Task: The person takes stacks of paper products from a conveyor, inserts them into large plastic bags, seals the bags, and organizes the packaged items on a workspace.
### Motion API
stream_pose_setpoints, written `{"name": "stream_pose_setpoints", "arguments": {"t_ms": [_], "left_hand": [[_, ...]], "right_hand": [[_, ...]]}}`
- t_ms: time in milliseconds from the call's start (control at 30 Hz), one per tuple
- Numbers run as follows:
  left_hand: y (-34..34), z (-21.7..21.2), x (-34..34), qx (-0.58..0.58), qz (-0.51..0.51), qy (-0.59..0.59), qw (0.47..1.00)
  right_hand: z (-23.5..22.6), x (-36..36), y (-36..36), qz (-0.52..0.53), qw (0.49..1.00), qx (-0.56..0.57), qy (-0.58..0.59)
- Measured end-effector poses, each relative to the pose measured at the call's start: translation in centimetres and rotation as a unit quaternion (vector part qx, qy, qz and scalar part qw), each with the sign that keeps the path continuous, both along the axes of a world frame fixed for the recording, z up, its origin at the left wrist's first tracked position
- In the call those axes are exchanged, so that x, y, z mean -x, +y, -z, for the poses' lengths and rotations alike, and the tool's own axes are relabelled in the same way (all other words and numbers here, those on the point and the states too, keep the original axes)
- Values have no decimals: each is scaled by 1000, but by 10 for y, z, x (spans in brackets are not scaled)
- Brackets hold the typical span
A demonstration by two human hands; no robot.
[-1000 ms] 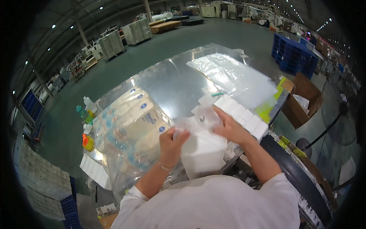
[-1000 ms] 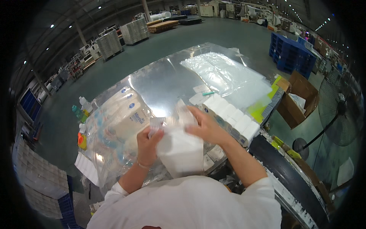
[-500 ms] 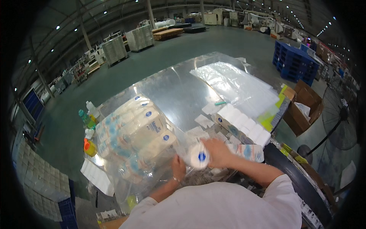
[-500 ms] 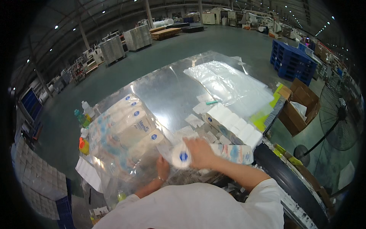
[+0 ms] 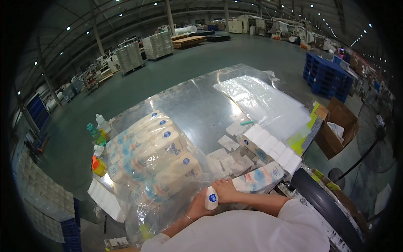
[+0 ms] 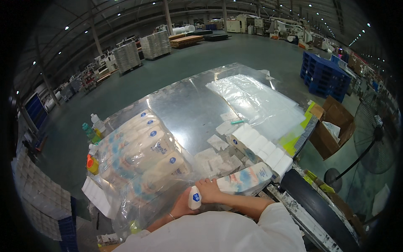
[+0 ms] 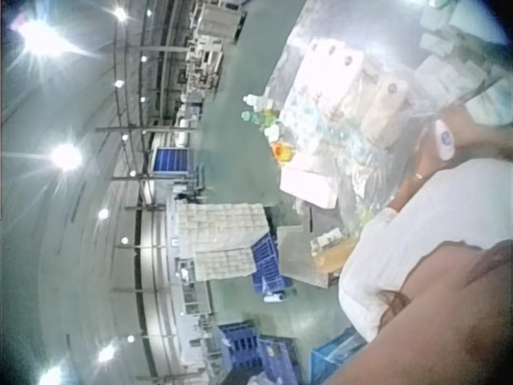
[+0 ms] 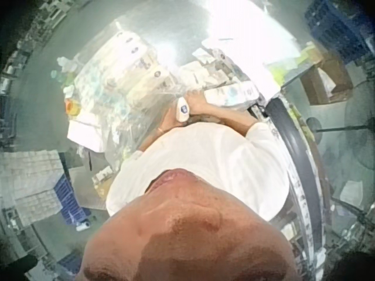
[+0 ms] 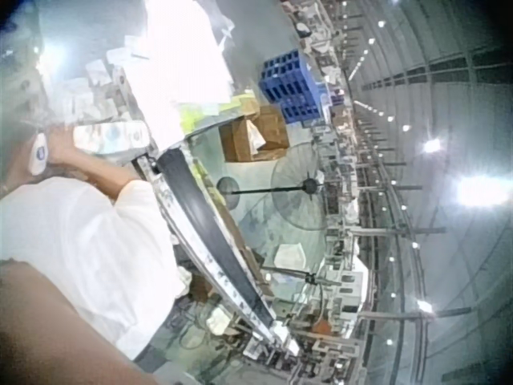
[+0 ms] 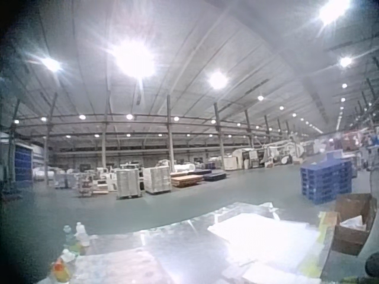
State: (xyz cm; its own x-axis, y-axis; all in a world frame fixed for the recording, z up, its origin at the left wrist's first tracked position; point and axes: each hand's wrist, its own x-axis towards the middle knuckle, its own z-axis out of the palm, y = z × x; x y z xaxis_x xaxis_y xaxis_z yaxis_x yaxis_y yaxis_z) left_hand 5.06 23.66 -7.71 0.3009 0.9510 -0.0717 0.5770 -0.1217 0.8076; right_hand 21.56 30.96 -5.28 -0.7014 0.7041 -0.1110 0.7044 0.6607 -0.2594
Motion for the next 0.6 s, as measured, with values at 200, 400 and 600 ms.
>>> {"name": "stream_pose_setpoints", "arguments": {"t_ms": [200, 400, 600], "left_hand": [[-1, -7, -25, -225, 19, 290, 930], [11, -22, -58, -234, 34, 400, 885], [43, -21, -60, -259, 40, 294, 919]], "right_hand": [[14, -43, 8, -82, 980, -125, 127], [-4, -79, 17, -55, 995, -79, 27], [1, -76, 12, 1, 995, -102, 7]]}}
